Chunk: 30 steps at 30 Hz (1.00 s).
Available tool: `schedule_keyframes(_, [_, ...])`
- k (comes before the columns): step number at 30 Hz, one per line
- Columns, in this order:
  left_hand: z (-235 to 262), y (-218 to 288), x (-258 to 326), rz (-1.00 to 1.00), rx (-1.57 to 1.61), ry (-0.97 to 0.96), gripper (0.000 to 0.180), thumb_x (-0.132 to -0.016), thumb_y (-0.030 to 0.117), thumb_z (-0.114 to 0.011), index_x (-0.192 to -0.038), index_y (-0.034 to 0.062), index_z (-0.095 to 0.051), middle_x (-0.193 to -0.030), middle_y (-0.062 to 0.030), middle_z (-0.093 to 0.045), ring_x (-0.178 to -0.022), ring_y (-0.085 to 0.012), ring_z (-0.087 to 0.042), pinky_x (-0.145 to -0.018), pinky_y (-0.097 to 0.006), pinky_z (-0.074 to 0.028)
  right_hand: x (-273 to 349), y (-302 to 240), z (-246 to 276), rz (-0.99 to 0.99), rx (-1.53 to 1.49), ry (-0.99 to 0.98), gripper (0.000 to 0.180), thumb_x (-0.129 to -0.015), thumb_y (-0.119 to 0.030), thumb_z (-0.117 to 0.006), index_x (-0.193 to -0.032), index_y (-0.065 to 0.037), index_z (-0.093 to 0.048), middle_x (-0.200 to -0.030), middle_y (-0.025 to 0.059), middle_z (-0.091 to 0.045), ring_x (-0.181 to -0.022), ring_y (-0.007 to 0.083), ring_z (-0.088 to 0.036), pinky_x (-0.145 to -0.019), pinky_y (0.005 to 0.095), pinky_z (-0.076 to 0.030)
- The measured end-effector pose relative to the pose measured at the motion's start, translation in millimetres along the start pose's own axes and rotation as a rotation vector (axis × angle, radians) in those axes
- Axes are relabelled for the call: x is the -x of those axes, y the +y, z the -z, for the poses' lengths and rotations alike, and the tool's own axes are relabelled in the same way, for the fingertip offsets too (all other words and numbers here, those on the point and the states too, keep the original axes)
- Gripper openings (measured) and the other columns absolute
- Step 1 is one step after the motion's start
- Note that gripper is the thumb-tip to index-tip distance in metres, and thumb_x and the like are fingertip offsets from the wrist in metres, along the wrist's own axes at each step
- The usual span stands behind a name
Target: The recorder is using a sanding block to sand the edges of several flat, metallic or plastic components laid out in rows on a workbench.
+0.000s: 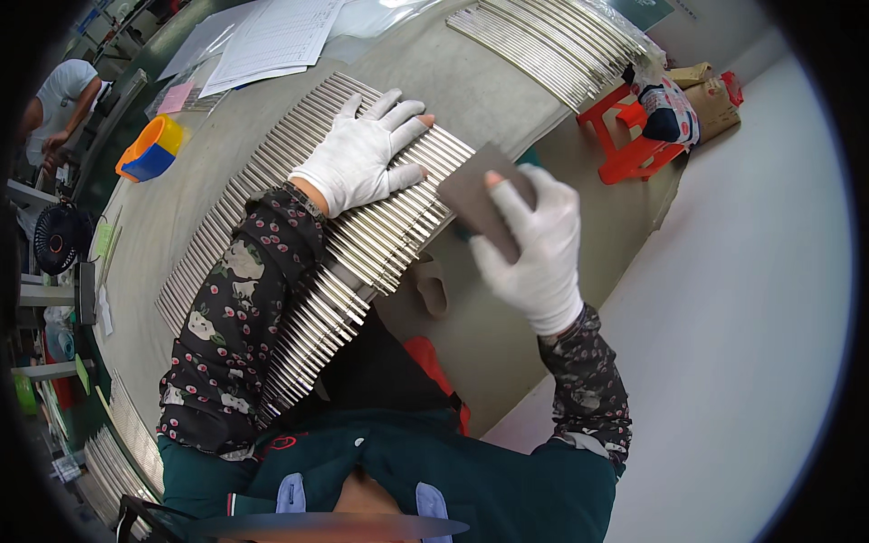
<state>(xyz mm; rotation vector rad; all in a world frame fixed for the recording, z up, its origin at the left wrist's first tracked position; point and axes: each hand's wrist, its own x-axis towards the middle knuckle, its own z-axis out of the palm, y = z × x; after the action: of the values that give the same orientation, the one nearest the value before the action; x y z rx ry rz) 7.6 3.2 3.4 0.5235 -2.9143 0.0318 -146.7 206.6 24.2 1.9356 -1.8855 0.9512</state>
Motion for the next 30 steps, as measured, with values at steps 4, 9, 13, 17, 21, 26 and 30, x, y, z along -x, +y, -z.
schedule_keyframes(4, [4.5,0.9,2.3,0.008,-0.004,0.000,0.073,-0.091,0.062,-0.040,-0.141,0.0095,-0.043,-0.144,-0.0099,-0.042,-0.140,-0.0324,-0.031,-0.113,-0.057,-0.020,6.2,-7.6,-7.4,0.138,-0.105,-0.159,0.058,-0.063,-0.018,-0.075,-0.118,-0.007,-0.061,-0.118,0.0231,-0.053,-0.100,0.0383,-0.053,-0.088,0.0452,-0.045])
schedule_keyframes(9, [4.7,1.0,1.4,0.003,0.029,-0.034,0.073,-0.091,0.063,-0.039,-0.141,0.0100,-0.044,-0.143,-0.0098,-0.042,-0.140,-0.0327,-0.031,-0.113,-0.058,-0.019,-4.0,28.8,-3.7,0.034,-0.001,-0.018,0.054,-0.063,-0.015,-0.075,-0.115,-0.007,-0.063,-0.116,0.0212,-0.054,-0.100,0.0367,-0.053,-0.088,0.0445,-0.045])
schedule_keyframes(13, [5.4,2.3,3.6,0.004,0.028,-0.006,0.073,-0.090,0.062,-0.040,-0.141,0.0100,-0.044,-0.143,-0.0100,-0.043,-0.139,-0.0330,-0.031,-0.113,-0.058,-0.019,-0.4,32.5,-16.4,0.075,-0.030,-0.058,0.051,-0.063,-0.016,-0.074,-0.112,-0.007,-0.064,-0.112,0.0204,-0.056,-0.101,0.0363,-0.053,-0.088,0.0428,-0.046])
schedule_keyframes(17, [5.9,3.0,-3.1,0.005,0.055,-0.013,0.070,-0.091,0.060,-0.041,-0.140,0.0098,-0.044,-0.142,-0.0098,-0.043,-0.139,-0.0328,-0.032,-0.113,-0.057,-0.019,-3.6,66.4,-7.4,-0.049,0.146,0.079,0.052,-0.064,-0.013,-0.073,-0.115,-0.005,-0.063,-0.114,0.0209,-0.055,-0.102,0.0366,-0.052,-0.088,0.0441,-0.046])
schedule_keyframes(21, [7.6,0.2,-2.1,0.023,0.033,-0.014,0.066,-0.092,0.056,-0.043,-0.138,0.0096,-0.045,-0.143,-0.0091,-0.043,-0.139,-0.0325,-0.032,-0.114,-0.057,-0.019,-3.7,18.2,-9.7,0.140,-0.126,-0.154,0.058,-0.062,-0.011,-0.072,-0.119,-0.008,-0.062,-0.117,0.0201,-0.054,-0.105,0.0374,-0.052,-0.093,0.0439,-0.044])
schedule_keyframes(26, [5.6,3.7,1.3,0.013,0.038,0.006,0.066,-0.092,0.056,-0.043,-0.140,0.0107,-0.045,-0.144,-0.0103,-0.042,-0.139,-0.0333,-0.032,-0.114,-0.057,-0.019,-6.7,54.9,2.3,-0.050,0.145,0.064,0.056,-0.061,-0.013,-0.074,-0.116,-0.007,-0.063,-0.116,0.0198,-0.054,-0.100,0.0367,-0.052,-0.088,0.0434,-0.045])
schedule_keyframes(30, [5.2,2.4,5.5,0.024,0.004,-0.025,0.069,-0.092,0.059,-0.040,-0.142,0.0112,-0.043,-0.147,-0.0103,-0.039,-0.140,-0.0338,-0.030,-0.114,-0.057,-0.018,-0.7,9.1,-0.6,0.226,-0.206,-0.290,0.058,-0.058,-0.014,-0.075,-0.115,-0.008,-0.063,-0.119,0.0209,-0.052,-0.100,0.0370,-0.052,-0.089,0.0432,-0.044])
